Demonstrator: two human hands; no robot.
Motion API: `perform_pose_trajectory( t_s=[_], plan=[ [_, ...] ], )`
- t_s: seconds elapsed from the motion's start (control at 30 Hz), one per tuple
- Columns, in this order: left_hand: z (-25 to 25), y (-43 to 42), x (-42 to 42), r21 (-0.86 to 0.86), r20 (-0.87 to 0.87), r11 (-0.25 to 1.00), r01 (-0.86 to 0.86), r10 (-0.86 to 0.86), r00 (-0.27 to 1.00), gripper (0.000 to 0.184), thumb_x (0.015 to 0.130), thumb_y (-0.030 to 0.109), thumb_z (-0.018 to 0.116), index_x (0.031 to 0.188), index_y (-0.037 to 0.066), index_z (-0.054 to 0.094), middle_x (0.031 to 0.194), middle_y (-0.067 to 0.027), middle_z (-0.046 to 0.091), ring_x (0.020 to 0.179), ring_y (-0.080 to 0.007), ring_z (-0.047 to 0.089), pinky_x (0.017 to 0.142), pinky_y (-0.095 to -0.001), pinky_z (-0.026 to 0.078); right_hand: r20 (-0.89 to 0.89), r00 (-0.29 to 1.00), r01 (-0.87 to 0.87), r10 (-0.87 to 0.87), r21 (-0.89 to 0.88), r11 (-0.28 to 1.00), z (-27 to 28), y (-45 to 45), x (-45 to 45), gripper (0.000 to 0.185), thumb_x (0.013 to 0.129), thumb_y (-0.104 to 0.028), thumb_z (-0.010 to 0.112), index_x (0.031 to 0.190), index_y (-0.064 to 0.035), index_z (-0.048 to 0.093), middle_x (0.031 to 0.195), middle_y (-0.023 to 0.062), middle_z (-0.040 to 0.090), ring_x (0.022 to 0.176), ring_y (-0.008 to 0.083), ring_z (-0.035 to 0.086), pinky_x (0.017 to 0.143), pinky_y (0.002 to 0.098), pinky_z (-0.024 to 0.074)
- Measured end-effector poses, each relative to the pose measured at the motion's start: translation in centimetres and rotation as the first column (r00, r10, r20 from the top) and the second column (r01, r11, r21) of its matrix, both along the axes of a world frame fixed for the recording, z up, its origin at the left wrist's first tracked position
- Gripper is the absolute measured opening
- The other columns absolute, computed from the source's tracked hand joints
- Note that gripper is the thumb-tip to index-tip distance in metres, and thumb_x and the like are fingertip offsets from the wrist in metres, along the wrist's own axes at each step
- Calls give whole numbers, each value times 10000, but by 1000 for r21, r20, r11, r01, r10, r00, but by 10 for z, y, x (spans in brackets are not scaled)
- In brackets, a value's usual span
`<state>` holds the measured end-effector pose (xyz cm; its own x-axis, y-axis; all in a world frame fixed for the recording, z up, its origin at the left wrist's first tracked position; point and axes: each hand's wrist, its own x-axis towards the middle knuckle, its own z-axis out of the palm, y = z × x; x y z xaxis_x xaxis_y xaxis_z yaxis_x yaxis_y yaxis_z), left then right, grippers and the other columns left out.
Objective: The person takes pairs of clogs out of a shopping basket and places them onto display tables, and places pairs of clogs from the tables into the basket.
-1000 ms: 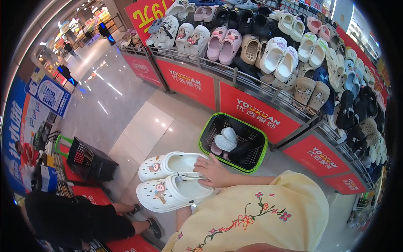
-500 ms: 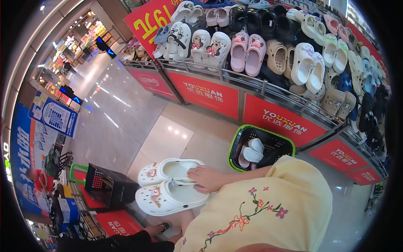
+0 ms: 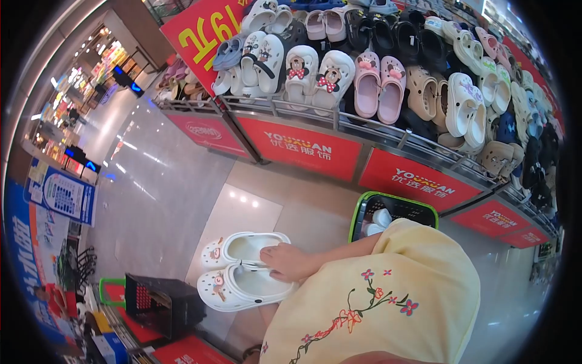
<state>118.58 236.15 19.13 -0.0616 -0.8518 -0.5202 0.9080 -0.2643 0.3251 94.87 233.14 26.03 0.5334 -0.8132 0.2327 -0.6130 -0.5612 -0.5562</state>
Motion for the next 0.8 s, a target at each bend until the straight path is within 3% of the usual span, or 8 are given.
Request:
perform_pose_trajectory(
  t_s=[0.17,0.27,0.37,0.47,0.67,0.8],
  plan=[
    [2,-108,18,-14,-35,993,120,-120,992,614,848,515,330,1294,95,292,1294,-110,362,1192,-240,338,953,-435,294,21,976,216,-215,-63,974,23,-96,17,331,689,-266,605,854,3,504,922,139,508,885,264,494,737,364,414],
    [5,-176,14,-39,-66,969,245,-247,967,614,847,516,330,1293,96,294,1292,-111,364,1191,-240,340,952,-436,295,-83,968,225,-235,-119,967,36,-156,12,391,704,-373,580,783,7,540,879,141,515,837,281,501,736,371,420],
    [12,-239,-4,-72,-105,910,407,-413,905,614,847,517,330,1293,96,296,1291,-111,367,1190,-239,342,951,-436,297,-97,941,326,-325,-10,945,31,-197,9,423,707,-415,565,660,4,554,791,136,523,769,293,511,701,370,429],
    [25,-298,-44,-130,-171,817,562,-577,799,614,846,518,329,1292,97,298,1289,-111,369,1189,-239,344,950,-436,298,-2,877,479,-480,-26,877,42,-213,-1,378,694,-375,581,619,-4,578,725,134,518,744,294,514,676,376,427],
    [79,-390,-149,-342,-327,592,730,-803,498,614,846,519,329,1291,98,302,1286,-112,374,1186,-239,347,947,-437,301,241,783,584,-573,29,811,62,-261,-59,345,688,-328,604,619,7,558,649,146,481,651,317,494,630,402,404],
    [95,-443,-180,-493,-310,465,735,-884,351,614,845,521,328,1290,98,305,1284,-112,377,1185,-239,350,946,-437,303,426,650,680,-629,44,732,88,-309,-121,301,736,-254,597,763,46,589,770,151,576,719,250,561,640,351,424]
  ],
)
